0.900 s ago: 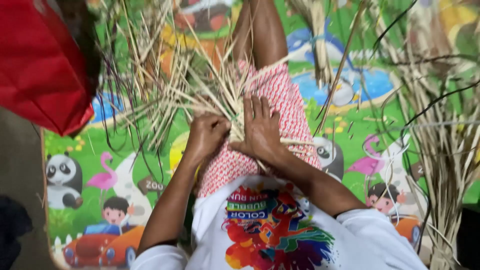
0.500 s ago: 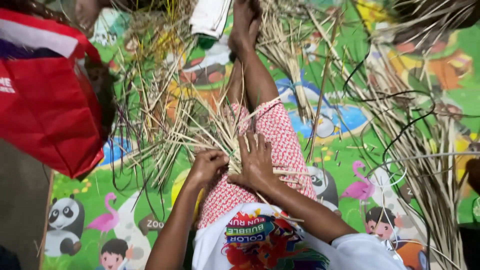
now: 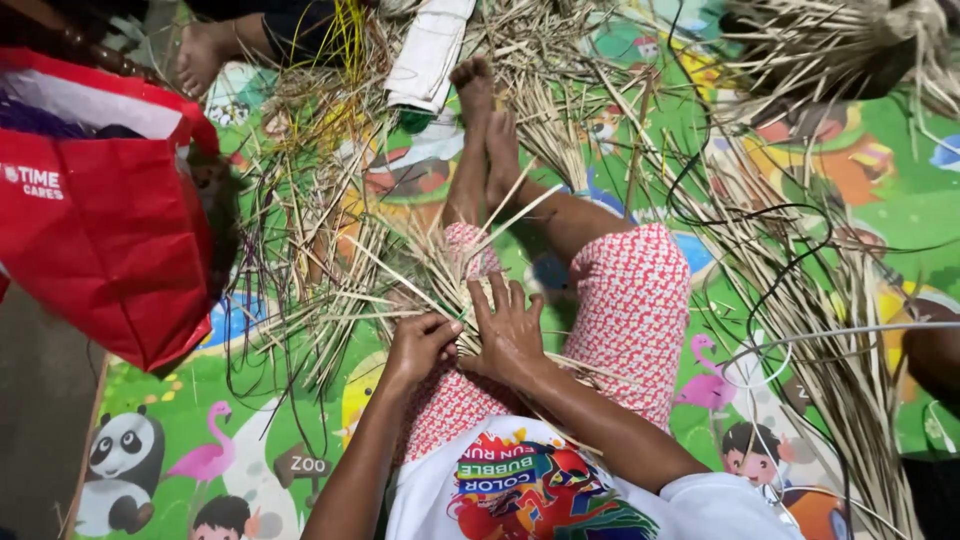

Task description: A person is weaving dried leaves together to create a bundle or craft item while sitting on the floor.

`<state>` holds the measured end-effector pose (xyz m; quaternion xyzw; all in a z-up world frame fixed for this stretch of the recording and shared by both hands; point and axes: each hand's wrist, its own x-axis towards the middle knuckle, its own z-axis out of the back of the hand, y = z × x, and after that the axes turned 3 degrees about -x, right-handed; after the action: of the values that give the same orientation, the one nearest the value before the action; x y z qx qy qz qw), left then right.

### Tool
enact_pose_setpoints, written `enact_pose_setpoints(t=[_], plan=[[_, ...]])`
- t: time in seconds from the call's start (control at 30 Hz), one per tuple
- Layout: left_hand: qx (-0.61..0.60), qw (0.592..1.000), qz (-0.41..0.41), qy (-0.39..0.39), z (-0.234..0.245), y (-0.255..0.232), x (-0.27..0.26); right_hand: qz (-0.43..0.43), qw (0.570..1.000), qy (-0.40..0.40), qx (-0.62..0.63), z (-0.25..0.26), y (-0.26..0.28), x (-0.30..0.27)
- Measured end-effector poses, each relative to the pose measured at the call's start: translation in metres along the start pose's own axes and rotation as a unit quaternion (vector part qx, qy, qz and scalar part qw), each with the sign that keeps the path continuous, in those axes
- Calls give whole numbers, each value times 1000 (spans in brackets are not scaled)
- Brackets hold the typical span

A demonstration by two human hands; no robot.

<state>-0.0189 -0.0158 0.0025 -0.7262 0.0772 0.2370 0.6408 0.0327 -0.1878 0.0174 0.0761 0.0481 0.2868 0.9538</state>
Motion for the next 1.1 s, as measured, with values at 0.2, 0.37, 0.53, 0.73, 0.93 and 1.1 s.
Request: enact_pose_setpoints(t=[0.2, 0.37, 0.53, 0.73, 0.93, 1.1], plan=[[38, 997, -71, -18, -8, -11, -2, -1, 1000, -13, 2, 13, -2, 0], [201, 968, -146, -30, 0, -2, 13, 1, 999, -42, 10, 21, -4, 4], [312, 917, -246, -41, -3, -10, 26, 12, 996, -86, 3, 38, -7, 5], [205, 950, -230, -46, -10, -146, -11, 4, 982, -185, 44, 77, -22, 15], [109, 948, -297, -47, 23, -228, -13, -70, 969, -210, 111, 89, -71, 36], [47, 936, -347, -24, 65, -289, -1, -88, 958, -271, 42, 114, -115, 33]])
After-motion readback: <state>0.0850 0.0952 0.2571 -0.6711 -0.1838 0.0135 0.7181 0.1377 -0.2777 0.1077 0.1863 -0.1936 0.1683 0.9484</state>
